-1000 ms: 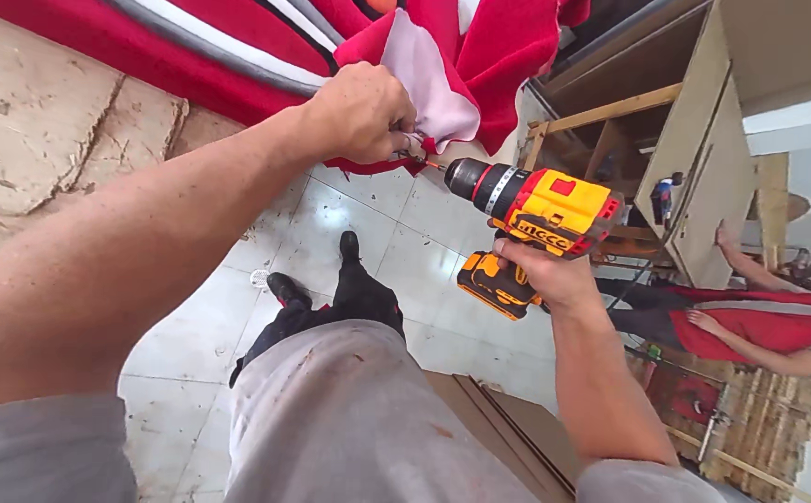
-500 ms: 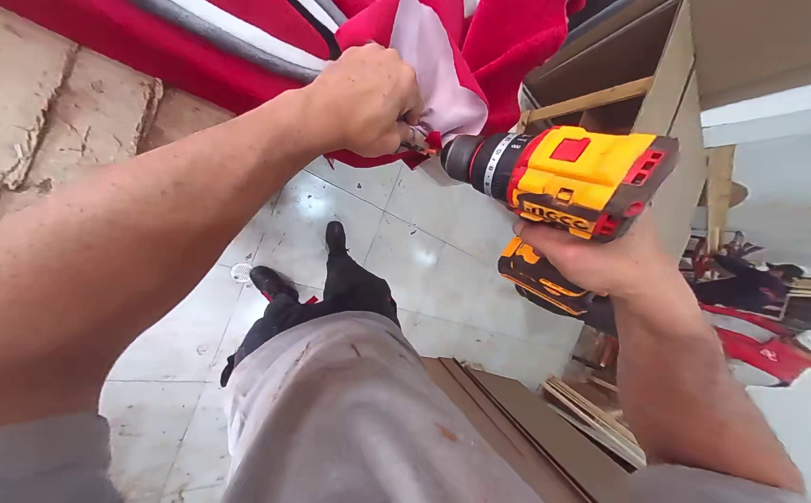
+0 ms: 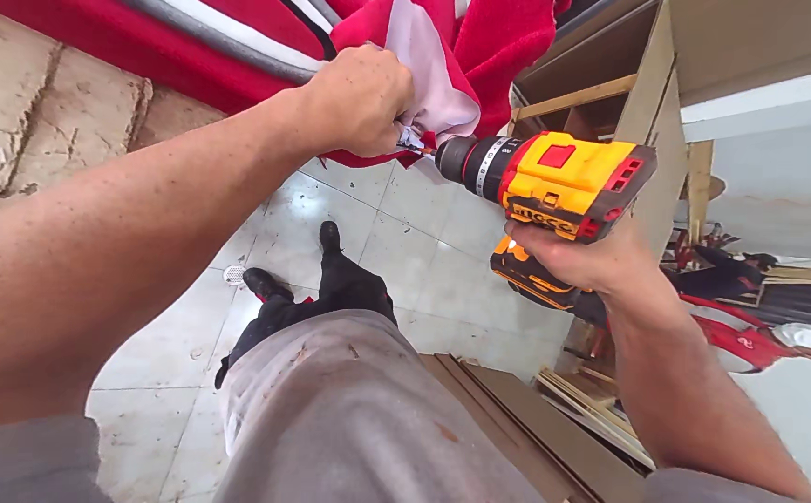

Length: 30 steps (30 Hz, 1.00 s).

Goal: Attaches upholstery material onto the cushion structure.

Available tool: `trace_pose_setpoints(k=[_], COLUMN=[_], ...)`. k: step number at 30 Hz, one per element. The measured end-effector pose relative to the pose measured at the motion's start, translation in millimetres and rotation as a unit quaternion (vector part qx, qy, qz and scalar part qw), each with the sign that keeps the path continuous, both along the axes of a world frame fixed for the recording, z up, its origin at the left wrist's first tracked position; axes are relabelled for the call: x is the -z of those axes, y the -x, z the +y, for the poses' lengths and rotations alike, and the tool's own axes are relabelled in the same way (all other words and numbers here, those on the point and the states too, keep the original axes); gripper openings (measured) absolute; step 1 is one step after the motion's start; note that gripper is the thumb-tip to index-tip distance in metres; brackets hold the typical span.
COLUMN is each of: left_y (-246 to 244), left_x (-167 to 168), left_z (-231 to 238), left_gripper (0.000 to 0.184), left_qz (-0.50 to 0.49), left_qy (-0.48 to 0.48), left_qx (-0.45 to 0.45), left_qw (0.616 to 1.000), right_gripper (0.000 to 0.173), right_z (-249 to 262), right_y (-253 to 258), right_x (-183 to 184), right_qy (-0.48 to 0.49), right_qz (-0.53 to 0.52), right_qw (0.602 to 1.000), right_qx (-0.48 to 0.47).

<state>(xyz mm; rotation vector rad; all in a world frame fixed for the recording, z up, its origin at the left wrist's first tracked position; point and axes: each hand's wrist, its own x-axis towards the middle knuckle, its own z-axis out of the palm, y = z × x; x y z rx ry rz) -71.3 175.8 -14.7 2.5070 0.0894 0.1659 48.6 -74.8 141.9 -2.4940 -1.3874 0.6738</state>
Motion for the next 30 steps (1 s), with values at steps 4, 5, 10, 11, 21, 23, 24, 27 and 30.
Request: trace_pose_setpoints(k=[4,5,10,11,21,23,24,27,30], left_y=[0,0,-1,-2,-5,-5,-5,-5,-6], left_x=[0,1,3,3,6,7,7,8,9], left_z=[1,1,2,2,6,7,7,7,9], left_gripper=[0.02,0.02,0.02,0.02,0.018,0.019,0.018,0.019,0.021], left_qz=[-0.004,-0.006,-0.007,-0.006,-0.005,-0.008,-0.01,-0.015,-0.021], left_qy=[0.004,0.003,0.001,0.001,0.008,0.009,0.01,0.011,0.012], left_qx=[0.001,0.002,0.004,0.004,0.014,0.016,0.018,0.024,0.03], left_qw=[1.0,1.0,1.0,1.0,1.0,1.0,1.0,1.0,0.999], right_gripper=[0.037,0.037,0.039,0.039,0.042,0.044,0.044,0.042,0.038], right_z=[-3,-3,-4,-5,-11,-12,-13,-13,-13], right_y=[-5,-5,-8,-9,-14,-15,-15,-14,-16], right_x=[3,4,8,9,19,21,22,26,31], right_qy=[-0.004,0.0,0.012,0.013,0.0,0.006,0.007,0.004,0.002], right_qz=[0.001,0.006,0.01,0.011,-0.002,-0.008,-0.007,-0.002,-0.007], right_qw=[1.0,1.0,1.0,1.0,1.0,1.0,1.0,1.0,1.0], right_qx=[-0.015,-0.009,0.014,0.015,-0.013,-0.01,-0.009,-0.007,-0.015])
